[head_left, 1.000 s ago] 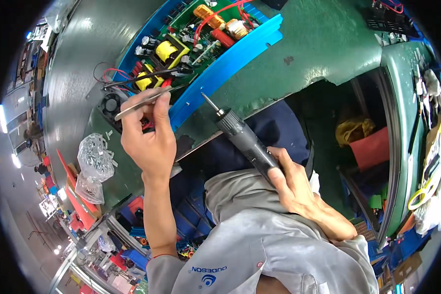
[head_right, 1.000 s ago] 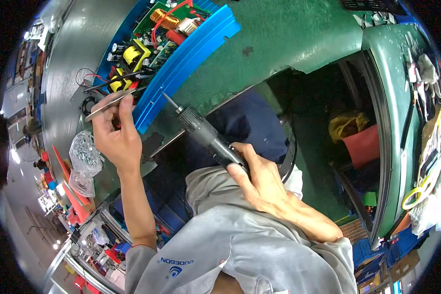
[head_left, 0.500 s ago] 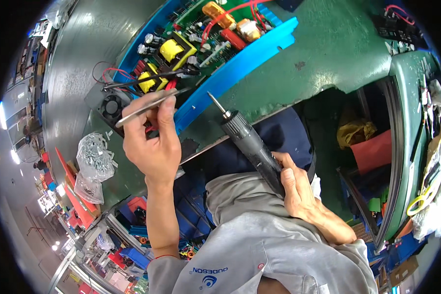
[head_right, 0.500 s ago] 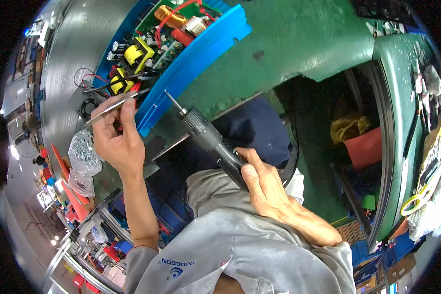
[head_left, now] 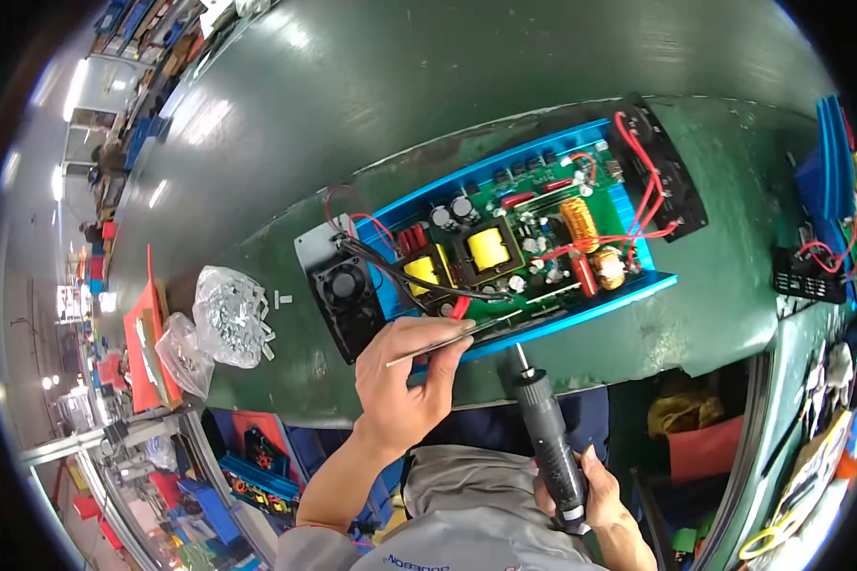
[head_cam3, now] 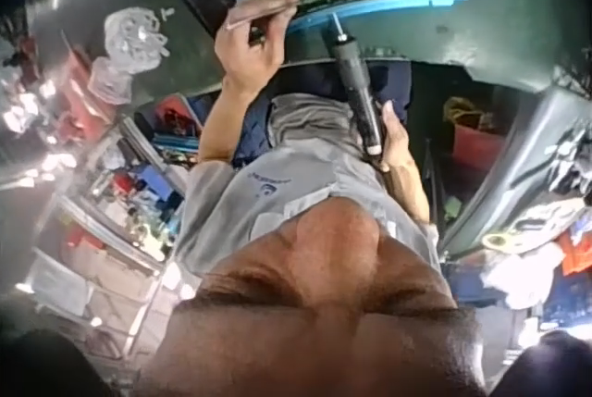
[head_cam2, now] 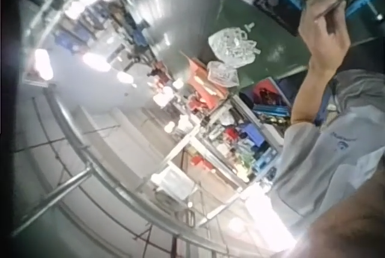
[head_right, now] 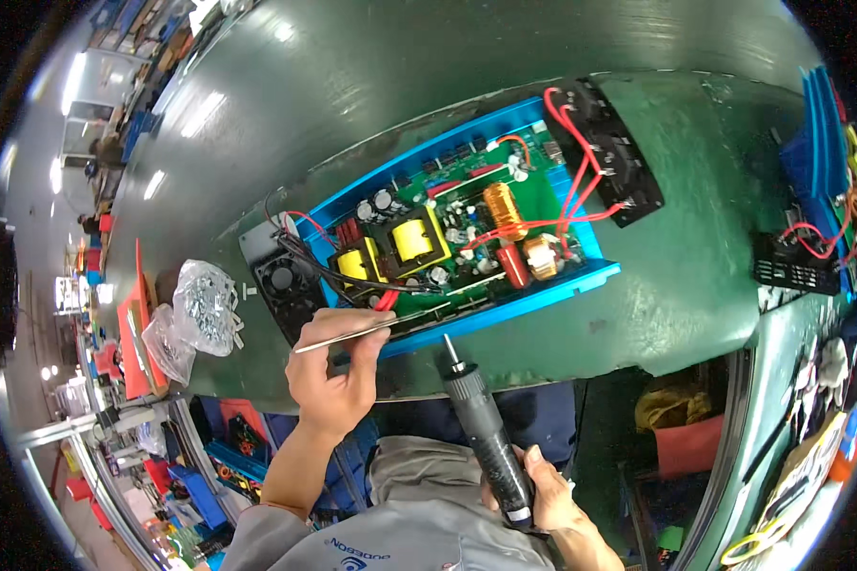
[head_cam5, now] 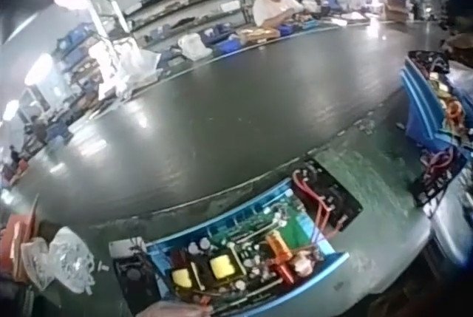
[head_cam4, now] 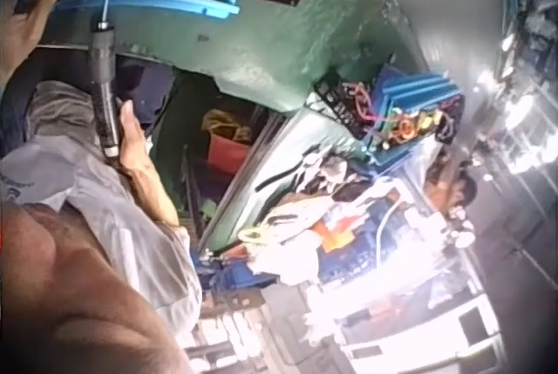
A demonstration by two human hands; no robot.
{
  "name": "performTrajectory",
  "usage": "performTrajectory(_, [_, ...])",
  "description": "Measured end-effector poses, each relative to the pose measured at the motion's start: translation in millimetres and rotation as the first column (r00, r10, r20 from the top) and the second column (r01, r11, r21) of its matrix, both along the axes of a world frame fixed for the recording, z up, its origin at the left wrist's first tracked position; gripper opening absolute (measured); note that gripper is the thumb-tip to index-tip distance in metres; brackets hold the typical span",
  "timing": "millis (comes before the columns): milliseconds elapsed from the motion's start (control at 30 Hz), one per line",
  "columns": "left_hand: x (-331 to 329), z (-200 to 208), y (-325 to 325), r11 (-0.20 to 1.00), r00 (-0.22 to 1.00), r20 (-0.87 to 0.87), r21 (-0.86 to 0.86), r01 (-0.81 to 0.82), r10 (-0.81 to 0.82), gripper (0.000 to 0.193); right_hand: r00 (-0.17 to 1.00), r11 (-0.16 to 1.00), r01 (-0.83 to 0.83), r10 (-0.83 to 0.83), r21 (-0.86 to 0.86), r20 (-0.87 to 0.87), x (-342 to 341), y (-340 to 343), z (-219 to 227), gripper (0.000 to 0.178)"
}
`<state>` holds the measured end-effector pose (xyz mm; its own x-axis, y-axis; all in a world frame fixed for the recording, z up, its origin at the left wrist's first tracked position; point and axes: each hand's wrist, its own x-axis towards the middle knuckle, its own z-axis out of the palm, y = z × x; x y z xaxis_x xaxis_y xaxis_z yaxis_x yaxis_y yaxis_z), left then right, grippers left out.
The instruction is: Assembling an electronic inverter unit by using an electric screwdriver to secure components inside a blue metal housing.
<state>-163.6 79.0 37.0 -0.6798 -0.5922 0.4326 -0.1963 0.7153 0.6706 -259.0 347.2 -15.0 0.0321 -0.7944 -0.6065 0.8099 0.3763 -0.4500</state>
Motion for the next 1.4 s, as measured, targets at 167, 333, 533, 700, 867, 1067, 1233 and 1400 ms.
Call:
performTrajectory(167, [7,1,-4,0.999,0.999,-0.015,0.005,0.043,-0.043,0.023,0.877,0.995,0.087,-0.052,-0.051,0.478,-3,7,0,0.092])
performTrajectory(333, [5,1,-5,0.999,0.999,0.015,-0.017,0.039,-0.039,0.028,0.719,0.974,0.215,-0.105,-0.076,0.687,-2,8,-2,0.09])
performTrajectory(533, [7,0,-8,0.995,0.996,-0.001,-0.029,0.093,-0.094,0.031,0.706,0.96,0.257,-0.111,-0.108,0.699,5,9,-4,0.091])
performTrajectory(700, [8,1,-9,0.994,0.995,0.005,-0.047,0.099,-0.099,0.032,0.999,1.0,0.023,-0.023,0.003,0.042,4,-1,7,0.099])
performTrajectory(867, [8,2,-10,0.992,0.994,0.005,-0.056,0.112,-0.112,0.032,0.998,1.0,0.025,-0.024,0.016,-0.059,0,-6,19,0.08])
performTrajectory(1067, [2,38,-13,0.99,0.979,-0.169,0.064,0.129,-0.117,0.025,0.989,0.997,-0.034,0.043,0.068,-0.142,-1,-8,29,0.078])
performTrajectory(1233, [-12,44,-9,0.949,0.891,0.426,-0.186,0.254,-0.155,0.043,0.997,0.998,0.037,-0.033,0.048,-0.067,5,-3,21,0.092])
performTrajectory(1400, [-15,34,-13,0.866,0.797,0.577,-0.291,0.406,-0.18,0.044,0.983,0.996,0.014,0.003,0.091,-0.185,9,-1,21,0.09])
